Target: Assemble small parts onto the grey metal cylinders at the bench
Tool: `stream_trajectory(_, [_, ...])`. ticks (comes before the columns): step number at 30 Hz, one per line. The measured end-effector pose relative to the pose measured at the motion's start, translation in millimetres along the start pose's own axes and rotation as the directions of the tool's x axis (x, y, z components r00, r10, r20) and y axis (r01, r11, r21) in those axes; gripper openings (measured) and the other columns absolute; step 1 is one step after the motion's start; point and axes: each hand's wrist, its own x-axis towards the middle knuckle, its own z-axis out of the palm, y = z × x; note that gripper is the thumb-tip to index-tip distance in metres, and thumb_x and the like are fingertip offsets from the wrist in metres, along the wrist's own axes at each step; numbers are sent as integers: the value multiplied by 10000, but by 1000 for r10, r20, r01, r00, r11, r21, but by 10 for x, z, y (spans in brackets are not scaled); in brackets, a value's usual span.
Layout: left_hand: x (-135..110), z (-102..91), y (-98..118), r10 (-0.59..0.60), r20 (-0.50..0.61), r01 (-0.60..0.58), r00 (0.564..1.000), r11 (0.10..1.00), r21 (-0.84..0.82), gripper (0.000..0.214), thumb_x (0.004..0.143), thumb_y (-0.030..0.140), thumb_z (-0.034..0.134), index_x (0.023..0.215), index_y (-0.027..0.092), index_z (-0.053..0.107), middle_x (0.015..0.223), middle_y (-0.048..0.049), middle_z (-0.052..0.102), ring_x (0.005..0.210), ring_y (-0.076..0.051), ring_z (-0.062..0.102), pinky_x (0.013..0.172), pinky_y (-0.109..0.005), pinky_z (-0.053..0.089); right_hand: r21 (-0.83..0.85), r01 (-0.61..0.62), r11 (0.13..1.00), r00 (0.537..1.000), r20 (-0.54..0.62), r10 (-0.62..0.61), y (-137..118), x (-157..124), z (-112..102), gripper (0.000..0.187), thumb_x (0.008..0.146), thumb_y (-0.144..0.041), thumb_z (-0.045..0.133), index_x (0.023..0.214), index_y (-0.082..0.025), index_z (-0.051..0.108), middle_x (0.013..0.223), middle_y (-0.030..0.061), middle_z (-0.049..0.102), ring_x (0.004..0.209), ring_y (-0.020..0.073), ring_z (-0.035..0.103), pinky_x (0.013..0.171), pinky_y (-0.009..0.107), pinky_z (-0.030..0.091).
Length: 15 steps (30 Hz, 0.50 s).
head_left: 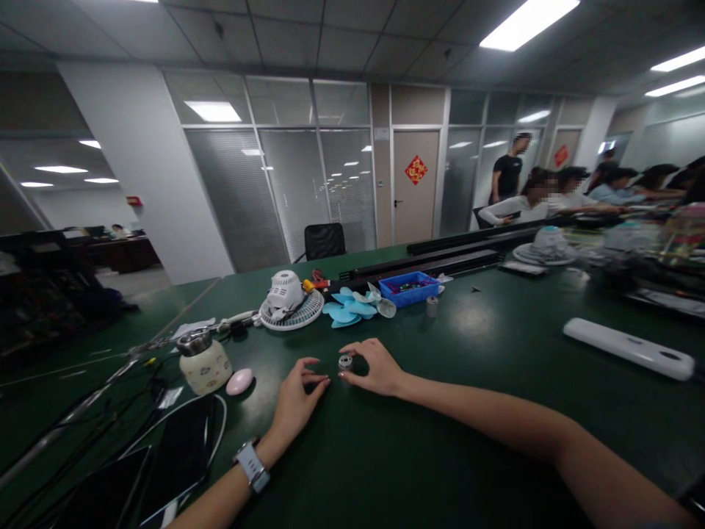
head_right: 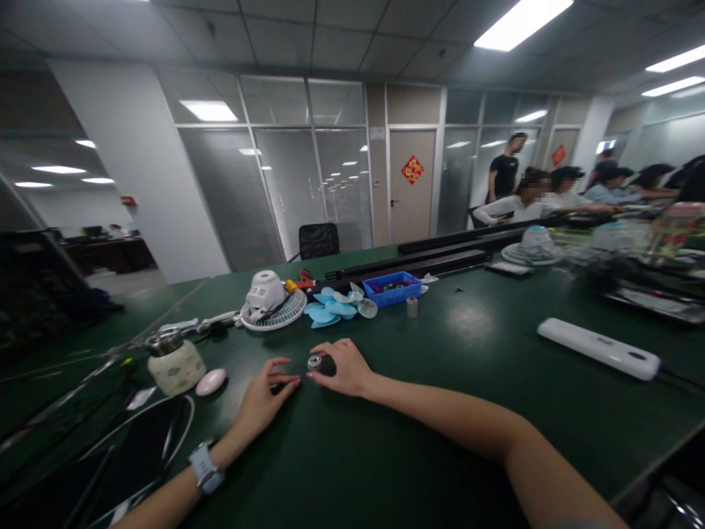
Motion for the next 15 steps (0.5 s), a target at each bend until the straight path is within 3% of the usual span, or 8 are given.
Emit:
stream_trajectory(3, [6,19,-39,27,30,-28,999,999,41,442,768,393,635,1151,230,486,914,-36,759,1045,-232,662,939,-433,455,-19,37,999,999,8,-37,73,13,-52,350,843,-432,624,1127,-228,618,1055,27,694,943,188,621,893,350,407])
stream_trajectory(5, [9,21,-45,39,11,-39,999,998,50,457,777,425,626,1168,235,485,949,-37,755,1049,-232,656,949,-438,446,-65,-7,998,999,-33,5,253,38,-131,346,850,-456,608,1109,-227,628,1025,24,703,924,188,633,871,347,417])
stream_trajectory(8, [10,15,-55,30,-25,-29,999,999,45,419,822,467,561,1163,233,495,996,-46,739,1019,-233,660,913,-426,463,-187,-178,966,978,-144,153,701,105,-323,354,867,-462,576,1108,-208,628,992,51,706,902,208,646,821,344,447])
stream_trajectory(12, [14,14,-72,6,-67,0,998,995,99,385,865,481,483,1140,213,500,950,-56,711,965,-250,657,844,-417,476,-370,-442,817,892,-278,356,1335,206,-577,360,897,-398,541,1176,-175,587,1022,107,694,939,242,646,790,328,468])
stream_trajectory(15, [17,21,-74,2,-86,9,996,992,127,361,872,460,466,1123,204,497,884,-48,685,912,-247,652,801,-399,479,-440,-537,720,844,-302,444,1622,244,-652,362,914,-377,522,1198,-156,557,1032,126,692,965,250,646,813,322,463])
